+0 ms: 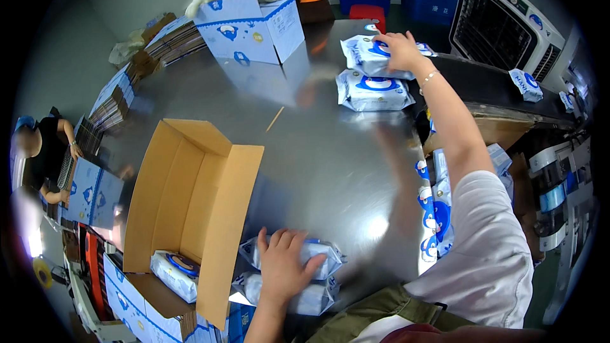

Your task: The person picks up soft blue-and-white packages from a table and places them into cardboard boxes, then moves the filled boxes onto a conveyor belt.

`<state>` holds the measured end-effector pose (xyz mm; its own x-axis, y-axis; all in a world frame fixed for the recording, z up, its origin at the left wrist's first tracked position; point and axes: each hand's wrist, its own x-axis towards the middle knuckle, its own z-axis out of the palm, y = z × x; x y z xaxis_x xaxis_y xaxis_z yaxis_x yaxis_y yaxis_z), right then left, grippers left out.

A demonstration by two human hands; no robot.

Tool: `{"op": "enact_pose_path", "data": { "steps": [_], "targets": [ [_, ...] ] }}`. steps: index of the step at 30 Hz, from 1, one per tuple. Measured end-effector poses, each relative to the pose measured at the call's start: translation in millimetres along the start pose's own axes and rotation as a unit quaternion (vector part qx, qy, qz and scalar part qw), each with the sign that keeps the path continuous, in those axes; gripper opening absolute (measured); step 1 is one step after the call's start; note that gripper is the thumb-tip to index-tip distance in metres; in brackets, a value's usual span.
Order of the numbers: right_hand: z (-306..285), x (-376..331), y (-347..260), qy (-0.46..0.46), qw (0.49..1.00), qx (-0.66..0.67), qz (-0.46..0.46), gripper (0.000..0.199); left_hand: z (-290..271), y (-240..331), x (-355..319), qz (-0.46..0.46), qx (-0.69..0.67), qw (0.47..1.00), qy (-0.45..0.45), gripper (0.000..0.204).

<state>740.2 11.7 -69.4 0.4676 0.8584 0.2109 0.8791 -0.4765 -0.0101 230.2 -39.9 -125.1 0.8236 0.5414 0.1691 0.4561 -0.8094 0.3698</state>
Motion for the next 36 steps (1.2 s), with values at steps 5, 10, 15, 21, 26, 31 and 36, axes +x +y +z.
{"op": "enact_pose_path", "data": {
  "steps": [5, 10, 15, 21, 26, 31, 36],
  "targets": [
    [13.6, 16.3, -27.7, -0.14, 0.981, 0.134, -0.026, 0.088, -3.0, 1.1, 0.5, 0.007, -0.003, 1.0, 0.0, 0.052],
    [0.0, -131.8, -91.4, 0.02, 0.991, 0.057, -0.116, 0.077, 3.3, 0.2, 5.5, 0.036, -0.005, 0.999, 0.007, 0.048],
    [-14.6, -266.3, -172.9, 0.04, 0.979, 0.094, -0.176, 0.104, -1.1, 1.4, -12.9, 0.06, -0.032, 0.997, -0.026, 0.051],
    [-28.9, -267.8, -196.3, 0.011, 0.976, 0.072, -0.207, 0.102, -14.0, 6.5, -44.9, 0.083, -0.038, 0.996, 0.021, 0.054],
    [-30.0, -274.2, -190.7, -0.011, 0.968, 0.015, -0.249, 0.108, -25.2, 7.6, -141.7, -0.151, -0.043, 0.966, 0.207, 0.05],
    [-9.6, -188.6, -159.1, -0.199, 0.947, 0.19, -0.164, 0.104, 25.0, 11.2, -218.6, -0.442, -0.514, 0.711, 0.186, 0.047],
    [28.0, -141.7, -159.4, -0.375, 0.811, 0.433, -0.118, 0.096, 29.8, 14.8, -175.5, -0.454, -0.649, 0.604, 0.094, 0.067]
  ]
}}
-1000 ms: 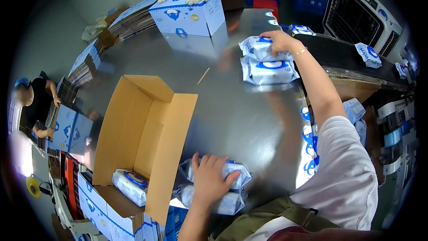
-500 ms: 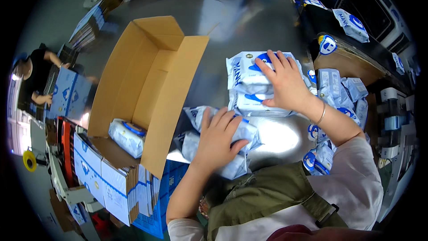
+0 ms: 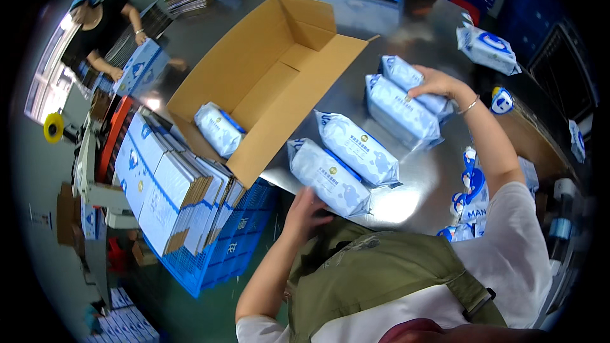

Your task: The person picks up soft blue-and-white packages from a table and places them into cardboard boxes, then moves the filled boxes onto a conveyor belt.

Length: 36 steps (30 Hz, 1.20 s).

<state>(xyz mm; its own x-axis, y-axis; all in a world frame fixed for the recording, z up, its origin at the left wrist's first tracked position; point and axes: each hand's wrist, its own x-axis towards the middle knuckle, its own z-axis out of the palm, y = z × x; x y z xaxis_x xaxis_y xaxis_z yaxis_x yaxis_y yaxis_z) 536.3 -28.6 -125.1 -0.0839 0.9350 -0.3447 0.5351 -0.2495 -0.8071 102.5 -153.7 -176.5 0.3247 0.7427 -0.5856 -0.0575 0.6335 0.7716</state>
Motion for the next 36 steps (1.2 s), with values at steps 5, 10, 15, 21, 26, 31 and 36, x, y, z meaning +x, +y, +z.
{"op": "enact_pose_path", "data": {
  "steps": [5, 10, 15, 21, 26, 31, 36],
  "targets": [
    [64.4, 5.4, -13.8, -0.089, 0.97, 0.218, -0.054, 0.082, 14.8, -15.6, 33.8, 0.1, -0.047, 0.99, 0.093, 0.055],
    [71.2, -29.0, 60.6, 0.001, 0.926, 0.355, -0.131, 0.093, 39.9, -22.4, 15.6, 0.23, -0.045, 0.97, 0.071, 0.052],
    [50.5, -76.1, 37.5, 0.17, 0.868, 0.38, -0.27, 0.084, 67.2, 27.8, -31.3, 0.413, 0.156, 0.881, 0.173, 0.069],
    [-18.5, -29.4, -52.6, 0.281, 0.749, 0.355, -0.484, 0.073, 39.0, 139.3, -0.7, 0.655, 0.009, 0.744, 0.131, 0.079],
    [16.8, 72.4, -146.5, 0.289, 0.812, 0.238, -0.447, 0.072, -23.1, 201.1, 41.5, 0.59, 0.005, 0.783, 0.199, 0.078],
    [78.3, 189.8, -122.8, 0.164, 0.943, -0.177, -0.229, 0.061, -59.1, 153.8, 102.3, 0.259, 0.516, 0.697, 0.426, 0.074],
    [118.6, 137.8, -109.9, 0.227, 0.863, -0.319, -0.321, 0.044, -28.6, 118.9, 42.5, 0.351, 0.672, 0.578, 0.302, 0.09]
  ]
}}
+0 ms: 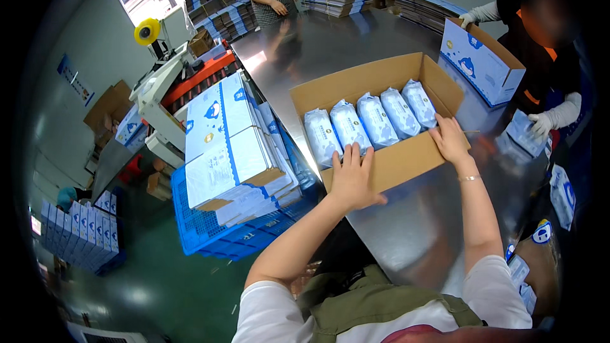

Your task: The person picks up soft blue-and-white packages from a table and places them into cardboard boxes, then moves the filled boxes onto a conveyor belt.

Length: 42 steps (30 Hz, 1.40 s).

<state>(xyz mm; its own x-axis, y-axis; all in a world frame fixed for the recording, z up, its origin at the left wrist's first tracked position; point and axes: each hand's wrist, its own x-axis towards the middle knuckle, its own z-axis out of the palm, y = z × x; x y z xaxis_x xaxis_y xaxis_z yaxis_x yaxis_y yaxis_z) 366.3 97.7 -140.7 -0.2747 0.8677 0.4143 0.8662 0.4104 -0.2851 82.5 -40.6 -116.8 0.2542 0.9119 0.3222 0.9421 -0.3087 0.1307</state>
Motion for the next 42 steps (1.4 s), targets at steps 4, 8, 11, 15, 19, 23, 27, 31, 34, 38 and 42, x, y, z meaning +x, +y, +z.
{"op": "enact_pose_path", "data": {
  "steps": [4, 8, 11, 15, 19, 23, 27, 31, 34, 38, 42],
  "targets": [
    [-55.6, -90.9, -25.7, -0.033, 0.997, 0.05, -0.057, 0.048, -24.3, -29.9, -13.9, 0.068, -0.042, 0.983, -0.167, 0.087],
    [-138.8, -212.5, -53.7, -0.074, 0.971, 0.219, -0.059, 0.059, -73.8, -74.4, -9.9, 0.157, -0.215, 0.916, -0.299, 0.052],
    [-138.8, -331.3, -32.9, 0.173, 0.947, 0.255, 0.089, 0.073, -110.0, -54.6, 20.5, 0.056, -0.103, 0.925, -0.362, 0.051],
    [-35.5, -339.0, -57.4, 0.166, 0.946, 0.252, 0.116, 0.103, -62.2, -71.2, 17.4, 0.168, -0.084, 0.974, 0.127, 0.056],
    [5.3, -278.3, -116.1, 0.298, 0.868, 0.327, 0.228, 0.108, -61.6, -98.2, -12.6, 0.127, -0.14, 0.965, 0.183, 0.054],
    [33.9, -223.1, -125.6, 0.298, 0.866, 0.341, 0.213, 0.099, -60.2, -259.7, -93.3, -0.162, -0.012, 0.948, 0.274, 0.052],
    [107.1, -113.9, -146.9, 0.335, 0.843, 0.384, 0.173, 0.092, -83.2, -365.6, -146.3, -0.653, 0.047, 0.754, 0.048, 0.089],
    [170.7, 105.0, -139.5, 0.278, 0.914, 0.284, 0.083, 0.086, -53.3, -457.5, -200.1, -0.692, -0.062, 0.714, -0.09, 0.101],
    [142.0, 205.7, -130.7, 0.15, 0.97, 0.174, 0.08, 0.08, -71.1, -405.2, -137.0, -0.685, 0.008, 0.719, -0.117, 0.099],
    [111.9, 168.2, -182.1, -0.007, 0.938, 0.324, -0.123, 0.068, -69.1, -413.4, -135.3, -0.69, 0.011, 0.717, -0.103, 0.097],
    [141.6, -17.1, -196.9, -0.212, 0.944, 0.186, -0.171, 0.063, -56.9, -457.5, -187.5, -0.725, -0.057, 0.687, -0.018, 0.075]
  ]
}}
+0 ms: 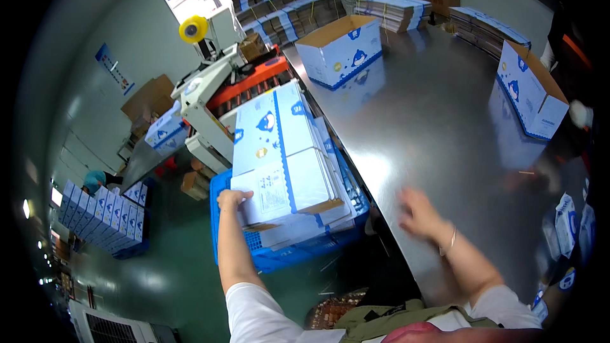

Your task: The person picks up soft blue-and-white packages from a table and places them into cardboard boxes, then moves the filled boxes onto a conveyor belt.

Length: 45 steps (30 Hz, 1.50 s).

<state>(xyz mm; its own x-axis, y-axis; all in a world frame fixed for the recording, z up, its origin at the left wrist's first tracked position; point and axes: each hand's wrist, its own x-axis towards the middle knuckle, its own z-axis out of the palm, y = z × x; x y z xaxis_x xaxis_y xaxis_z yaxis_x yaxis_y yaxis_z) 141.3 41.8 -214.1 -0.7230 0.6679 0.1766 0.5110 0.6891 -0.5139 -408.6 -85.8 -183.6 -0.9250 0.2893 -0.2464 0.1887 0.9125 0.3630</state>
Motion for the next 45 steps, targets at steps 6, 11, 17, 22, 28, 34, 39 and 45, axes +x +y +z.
{"op": "enact_pose_path", "data": {
  "steps": [6, 11, 17, 22, 28, 34, 39, 45],
  "targets": [
    [6.7, -134.1, -33.2, 0.115, 0.99, 0.07, 0.038, 0.036, -13.9, 37.5, -47.9, 0.071, -0.174, 0.982, 0.011, 0.044],
    [7.7, -142.7, -29.8, 0.137, 0.971, 0.181, 0.075, 0.034, -26.4, 62.1, -99.1, 0.216, -0.31, 0.918, 0.12, 0.035],
    [-8.0, -123.2, 23.7, 0.309, 0.851, 0.403, 0.134, 0.036, -71.9, 94.4, -347.9, 0.733, -0.256, 0.594, 0.211, 0.013],
    [-94.6, -110.2, 6.7, 0.345, 0.534, 0.771, -0.032, 0.038, -26.2, 50.2, -464.6, 0.901, -0.275, 0.314, 0.114, 0.009],
    [-254.9, -200.2, 2.7, 0.52, 0.781, 0.333, -0.093, 0.026, 39.5, 4.4, -468.4, 0.845, -0.115, 0.452, -0.261, 0.031],
    [-255.0, -208.4, -74.7, 0.077, 0.989, -0.068, -0.107, 0.035, -36.1, 111.1, -354.2, 0.616, -0.363, 0.691, -0.102, 0.072],
    [-217.0, -242.9, -43.6, -0.187, 0.97, -0.145, 0.058, 0.04, -79.3, 199.3, -414.2, 0.761, 0.166, 0.52, -0.351, 0.107],
    [-241.6, -213.1, -45.2, 0.127, 0.942, -0.244, -0.193, 0.019, -61.2, 225.1, -427.5, 0.725, 0.23, 0.486, -0.429, 0.067]
  ]
}}
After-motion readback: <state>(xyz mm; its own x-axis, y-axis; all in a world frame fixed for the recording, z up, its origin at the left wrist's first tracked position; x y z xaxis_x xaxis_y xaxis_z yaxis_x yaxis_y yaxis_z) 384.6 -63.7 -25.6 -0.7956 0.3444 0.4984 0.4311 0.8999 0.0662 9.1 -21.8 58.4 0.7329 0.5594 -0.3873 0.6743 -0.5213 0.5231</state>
